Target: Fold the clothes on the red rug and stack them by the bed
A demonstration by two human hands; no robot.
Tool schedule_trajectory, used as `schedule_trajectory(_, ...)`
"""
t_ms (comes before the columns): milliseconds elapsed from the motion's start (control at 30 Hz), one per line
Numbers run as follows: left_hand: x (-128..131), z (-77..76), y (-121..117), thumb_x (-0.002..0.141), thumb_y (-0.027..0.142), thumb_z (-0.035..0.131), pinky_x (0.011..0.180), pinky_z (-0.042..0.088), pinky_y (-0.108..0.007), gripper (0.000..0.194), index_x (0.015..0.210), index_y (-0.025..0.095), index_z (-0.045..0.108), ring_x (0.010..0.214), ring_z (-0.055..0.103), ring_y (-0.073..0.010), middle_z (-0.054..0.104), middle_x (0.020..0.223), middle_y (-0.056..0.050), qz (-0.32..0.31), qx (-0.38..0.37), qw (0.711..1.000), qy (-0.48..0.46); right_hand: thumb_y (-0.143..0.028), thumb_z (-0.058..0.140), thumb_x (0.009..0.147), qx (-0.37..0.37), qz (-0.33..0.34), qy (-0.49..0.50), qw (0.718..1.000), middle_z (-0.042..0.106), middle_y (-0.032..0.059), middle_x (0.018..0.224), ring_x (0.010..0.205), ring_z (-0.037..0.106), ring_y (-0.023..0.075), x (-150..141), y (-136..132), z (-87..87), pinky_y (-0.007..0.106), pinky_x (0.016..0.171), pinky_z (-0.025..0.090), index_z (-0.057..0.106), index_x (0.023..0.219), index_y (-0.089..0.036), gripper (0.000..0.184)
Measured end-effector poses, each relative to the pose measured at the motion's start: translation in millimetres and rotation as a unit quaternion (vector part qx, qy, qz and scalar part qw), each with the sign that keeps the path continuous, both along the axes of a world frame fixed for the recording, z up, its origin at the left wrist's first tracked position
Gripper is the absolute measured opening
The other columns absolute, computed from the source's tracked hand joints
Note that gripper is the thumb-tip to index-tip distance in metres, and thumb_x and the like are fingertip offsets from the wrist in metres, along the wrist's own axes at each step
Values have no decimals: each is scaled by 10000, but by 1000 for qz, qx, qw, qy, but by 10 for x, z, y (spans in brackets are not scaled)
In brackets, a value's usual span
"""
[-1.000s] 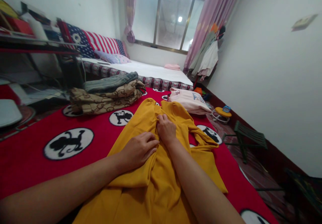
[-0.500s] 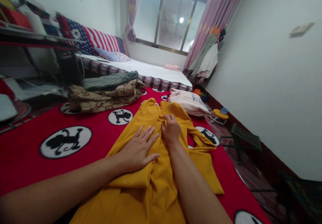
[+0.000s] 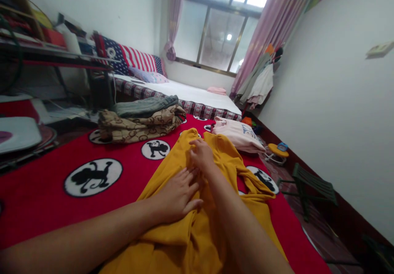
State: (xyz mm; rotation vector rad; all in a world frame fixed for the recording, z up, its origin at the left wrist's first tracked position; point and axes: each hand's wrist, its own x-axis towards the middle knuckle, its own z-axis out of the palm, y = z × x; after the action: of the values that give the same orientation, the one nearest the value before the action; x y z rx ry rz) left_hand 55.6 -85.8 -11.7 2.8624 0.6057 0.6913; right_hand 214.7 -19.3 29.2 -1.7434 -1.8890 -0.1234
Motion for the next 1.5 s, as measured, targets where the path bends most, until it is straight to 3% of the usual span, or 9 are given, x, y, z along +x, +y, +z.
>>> schedule_trajectory(200,-7,15,0,931,520,461,1162,282,-515,621,1400,114,485,1429,311,-356,358,1523,-224,5,-1,1000,12,-437,410,960,-209,30,-119,970,286,143,1582,1465,251,269,-121,645,-82,477,1180,211,387,1470,-128,597)
schedule_trajectory(633,6,-30,30,914,451,504,1177,249,-513,614,1439,138,440,1442,287,-341,345,1536,-208,-1,3,1000,20,-548,327,963,-245,-21,-77,966,163,86,1623,1497,137,249,-157,793,-128,625,1172,68,240,1537,-184,685)
schedule_trajectory(767,21,-63,59,903,441,530,1176,252,-510,576,1392,137,509,1425,316,-340,367,1526,-197,-11,18,1000,-2,-555,450,940,-239,16,-36,970,231,162,1595,1479,189,307,-249,465,-43,621,1163,117,368,1477,-125,693)
schedule_trajectory(900,20,-121,63,921,477,514,1161,257,-540,474,1327,243,586,1419,328,-327,384,1532,-122,-13,25,998,-48,-436,521,947,-203,88,12,975,625,25,1325,1237,554,203,-107,-124,114,348,1047,433,656,1207,-213,368)
schedule_trajectory(1067,32,-141,62,937,506,474,1137,283,-525,483,1336,257,585,1403,364,-332,387,1532,-134,1,12,1000,-23,-294,418,964,-74,-109,27,991,721,89,1087,955,667,212,590,-1082,351,326,828,512,684,1097,-163,325)
schedule_trajectory(1133,37,-136,63,932,511,481,1136,281,-521,485,1333,260,588,1399,372,-331,387,1533,-135,3,10,1000,-20,-333,517,903,-34,-279,-26,959,715,128,1077,938,668,262,928,-1468,422,362,788,496,693,1045,-172,278)
schedule_trajectory(1200,39,-127,61,931,508,487,1136,280,-517,483,1330,256,591,1396,377,-327,391,1530,-141,4,7,1000,-19,-463,624,818,-116,-374,-71,918,729,137,955,842,681,282,1190,-1810,433,338,675,481,695,993,-173,347)
schedule_trajectory(1333,37,-108,52,935,487,490,1136,281,-522,470,1323,244,595,1398,376,-326,395,1525,-153,4,3,1000,-15,-563,721,670,-281,-344,-43,895,699,85,719,625,651,222,1299,-2252,234,272,512,413,663,728,-205,367)
schedule_trajectory(1500,28,-61,42,914,448,536,1138,294,-523,504,1356,206,552,1412,351,-328,348,1545,-176,6,-8,999,-35,-349,757,581,-237,-321,151,904,655,62,589,512,616,207,1087,-2336,3,289,469,422,584,570,-222,215)
